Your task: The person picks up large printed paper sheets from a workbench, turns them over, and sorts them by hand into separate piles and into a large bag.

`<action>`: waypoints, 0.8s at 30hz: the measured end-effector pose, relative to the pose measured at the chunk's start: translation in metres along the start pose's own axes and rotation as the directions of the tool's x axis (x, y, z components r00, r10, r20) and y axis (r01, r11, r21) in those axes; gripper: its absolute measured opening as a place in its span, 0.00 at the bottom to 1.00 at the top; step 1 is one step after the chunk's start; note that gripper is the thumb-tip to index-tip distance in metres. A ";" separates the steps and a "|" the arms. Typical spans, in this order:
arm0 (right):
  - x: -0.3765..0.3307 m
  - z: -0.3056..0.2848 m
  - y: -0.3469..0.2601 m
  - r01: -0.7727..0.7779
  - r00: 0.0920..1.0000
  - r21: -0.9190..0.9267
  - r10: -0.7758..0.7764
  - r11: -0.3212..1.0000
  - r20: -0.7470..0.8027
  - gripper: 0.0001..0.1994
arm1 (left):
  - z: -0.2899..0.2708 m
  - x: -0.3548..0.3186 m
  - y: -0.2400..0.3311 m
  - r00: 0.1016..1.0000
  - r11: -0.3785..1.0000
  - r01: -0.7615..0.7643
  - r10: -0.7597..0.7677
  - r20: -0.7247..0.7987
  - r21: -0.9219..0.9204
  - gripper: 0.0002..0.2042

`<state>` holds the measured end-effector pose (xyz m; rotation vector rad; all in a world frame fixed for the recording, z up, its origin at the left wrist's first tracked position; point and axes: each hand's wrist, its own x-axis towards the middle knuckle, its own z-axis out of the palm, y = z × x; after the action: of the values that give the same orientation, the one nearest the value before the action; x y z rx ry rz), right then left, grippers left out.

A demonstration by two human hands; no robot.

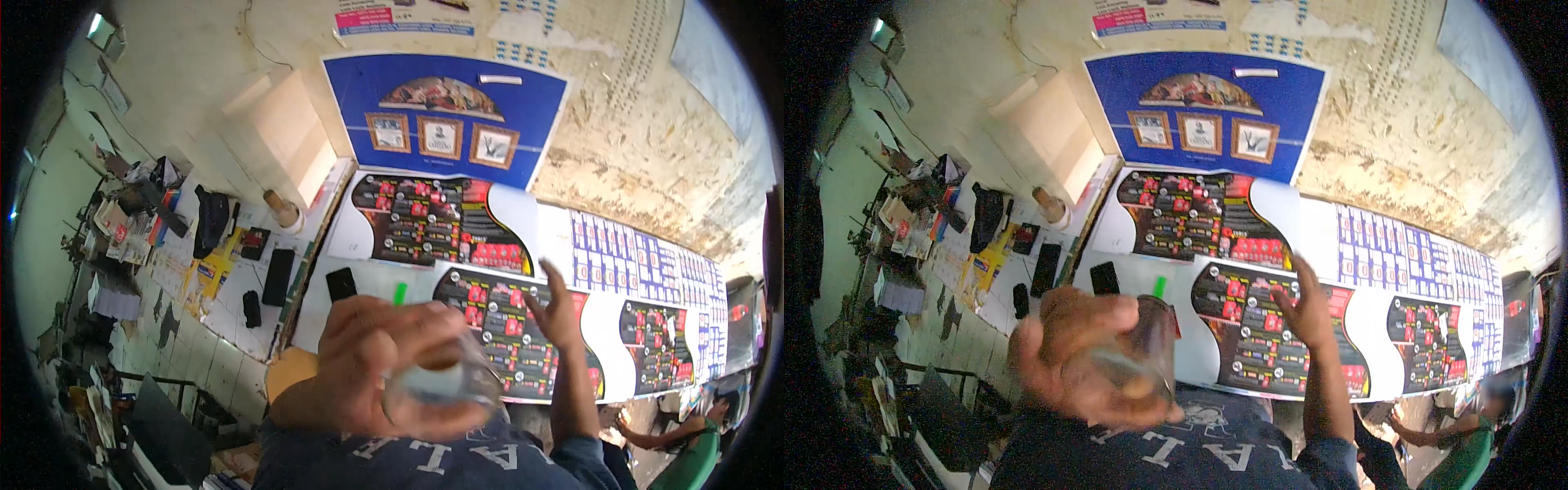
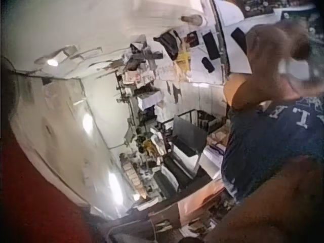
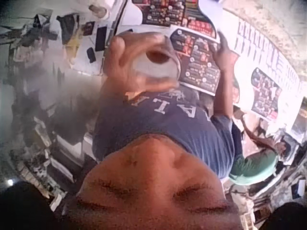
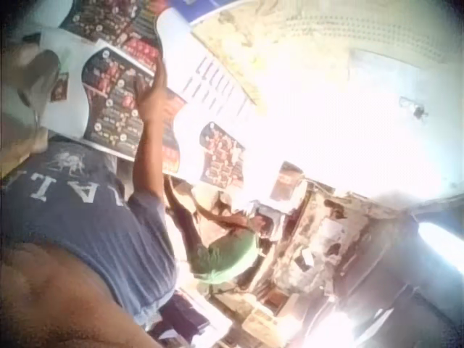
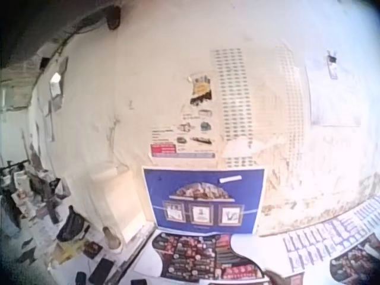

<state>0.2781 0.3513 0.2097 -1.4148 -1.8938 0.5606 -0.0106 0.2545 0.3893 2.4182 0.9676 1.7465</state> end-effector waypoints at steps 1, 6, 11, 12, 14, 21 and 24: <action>-0.016 0.021 0.038 -0.092 0.995 -0.075 0.095 0.993 0.040 0.35 | -0.009 0.013 0.005 0.999 0.999 -0.031 0.031 -0.006 0.027 0.48; -0.087 0.086 0.144 -0.390 0.916 -0.320 0.400 0.863 -0.039 0.42 | -0.038 0.070 0.018 0.982 0.983 -0.169 0.163 0.093 0.069 0.39; -0.116 0.097 0.143 -0.445 0.890 -0.495 0.431 0.746 -0.151 0.37 | -0.041 0.092 0.001 0.915 0.915 -0.402 0.403 0.032 -0.031 0.32; -0.114 0.095 0.141 -0.465 0.881 -0.479 0.442 0.745 -0.169 0.36 | -0.049 0.099 -0.005 0.899 0.898 -0.424 0.434 0.064 -0.120 0.31; -0.114 0.093 0.141 -0.502 0.862 -0.447 0.470 0.740 -0.190 0.36 | -0.054 0.106 -0.018 0.880 0.863 -0.425 0.465 0.098 -0.273 0.30; -0.109 0.090 0.120 -0.475 0.880 -0.380 0.432 0.794 -0.198 0.34 | -0.028 0.082 0.003 0.960 0.763 -0.211 0.042 -0.278 -0.611 0.27; -0.116 0.096 0.137 -0.461 0.886 -0.396 0.393 0.794 -0.245 0.33 | 0.007 0.099 0.026 0.857 0.778 -0.219 -0.135 -0.497 -0.589 0.23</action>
<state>0.3141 0.2898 0.0189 -2.1573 -1.6376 0.2104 0.0266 0.2837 0.4808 1.5831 0.2186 2.3145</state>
